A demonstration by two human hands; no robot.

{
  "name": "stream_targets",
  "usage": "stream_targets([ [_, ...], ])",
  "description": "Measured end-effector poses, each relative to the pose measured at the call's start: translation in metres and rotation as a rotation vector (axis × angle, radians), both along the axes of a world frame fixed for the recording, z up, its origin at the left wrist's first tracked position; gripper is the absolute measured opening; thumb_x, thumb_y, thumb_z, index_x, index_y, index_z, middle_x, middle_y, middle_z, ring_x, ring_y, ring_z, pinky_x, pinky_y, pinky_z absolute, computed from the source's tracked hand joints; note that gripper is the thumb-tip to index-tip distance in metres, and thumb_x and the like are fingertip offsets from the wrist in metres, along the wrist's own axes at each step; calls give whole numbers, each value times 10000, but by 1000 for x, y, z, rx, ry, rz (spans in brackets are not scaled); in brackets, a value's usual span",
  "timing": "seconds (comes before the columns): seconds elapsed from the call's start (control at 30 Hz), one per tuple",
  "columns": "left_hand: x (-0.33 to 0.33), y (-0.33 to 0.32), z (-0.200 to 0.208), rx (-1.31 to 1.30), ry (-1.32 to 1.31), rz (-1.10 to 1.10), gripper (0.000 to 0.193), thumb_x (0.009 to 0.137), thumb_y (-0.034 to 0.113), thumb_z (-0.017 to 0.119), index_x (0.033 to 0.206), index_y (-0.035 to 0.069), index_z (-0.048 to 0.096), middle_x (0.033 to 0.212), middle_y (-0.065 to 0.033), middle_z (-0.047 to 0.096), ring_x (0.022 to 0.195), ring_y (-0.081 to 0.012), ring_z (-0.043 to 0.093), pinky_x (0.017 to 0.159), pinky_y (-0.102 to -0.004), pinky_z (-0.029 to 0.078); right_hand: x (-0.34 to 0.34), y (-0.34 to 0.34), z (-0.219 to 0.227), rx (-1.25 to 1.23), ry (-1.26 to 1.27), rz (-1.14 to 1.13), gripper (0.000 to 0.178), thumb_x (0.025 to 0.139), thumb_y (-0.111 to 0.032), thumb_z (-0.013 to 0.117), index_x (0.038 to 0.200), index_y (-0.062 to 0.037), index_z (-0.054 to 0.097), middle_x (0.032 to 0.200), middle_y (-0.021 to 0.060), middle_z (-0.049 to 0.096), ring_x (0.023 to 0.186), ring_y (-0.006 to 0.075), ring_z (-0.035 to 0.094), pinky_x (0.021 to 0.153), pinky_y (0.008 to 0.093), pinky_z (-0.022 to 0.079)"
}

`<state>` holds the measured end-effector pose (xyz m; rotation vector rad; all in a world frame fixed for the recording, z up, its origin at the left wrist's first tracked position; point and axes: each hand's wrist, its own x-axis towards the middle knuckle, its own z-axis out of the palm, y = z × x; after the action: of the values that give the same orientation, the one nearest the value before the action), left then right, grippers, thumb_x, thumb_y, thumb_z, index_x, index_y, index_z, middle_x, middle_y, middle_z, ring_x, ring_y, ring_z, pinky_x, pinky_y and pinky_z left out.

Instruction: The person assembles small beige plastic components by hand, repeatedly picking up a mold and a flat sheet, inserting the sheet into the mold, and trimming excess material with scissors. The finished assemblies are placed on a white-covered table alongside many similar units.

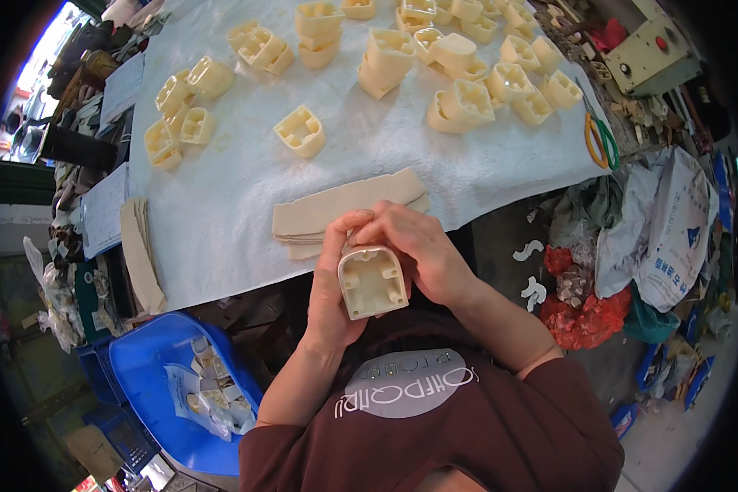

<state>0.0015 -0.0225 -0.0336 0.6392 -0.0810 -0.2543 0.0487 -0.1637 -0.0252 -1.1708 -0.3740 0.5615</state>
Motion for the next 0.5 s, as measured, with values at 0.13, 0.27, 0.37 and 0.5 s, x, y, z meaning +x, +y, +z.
stream_targets([
  [0.13,-1,-14,10,100,161,210,659,867,537,463,1295,55,324,1143,-114,463,1026,-194,519,840,-315,468,6,8,-1,178,102,39,93,906,-121,504,851,-55,539,1045,71,543,805,86,540,700,255,466],
  [0.27,-1,-17,18,240,195,227,582,879,423,481,1304,59,320,1160,-116,452,1059,-205,491,864,-326,443,1,8,-17,-12,-293,-30,133,921,-140,478,969,-31,537,1104,102,533,999,178,497,860,306,407],
  [0.37,4,-17,21,301,275,300,527,847,380,515,1269,102,366,1110,-106,482,996,-226,525,804,-364,481,-8,12,-17,-103,-450,-119,268,948,-184,412,1150,-20,474,1187,136,480,1127,252,408,972,350,312],
  [0.5,5,-7,13,138,285,297,466,837,309,527,1246,131,392,1093,-103,497,1022,-233,513,850,-376,461,-16,13,-17,-121,-450,-71,514,965,-324,313,1360,4,280,1353,154,294,1262,278,255,1055,385,198],
])
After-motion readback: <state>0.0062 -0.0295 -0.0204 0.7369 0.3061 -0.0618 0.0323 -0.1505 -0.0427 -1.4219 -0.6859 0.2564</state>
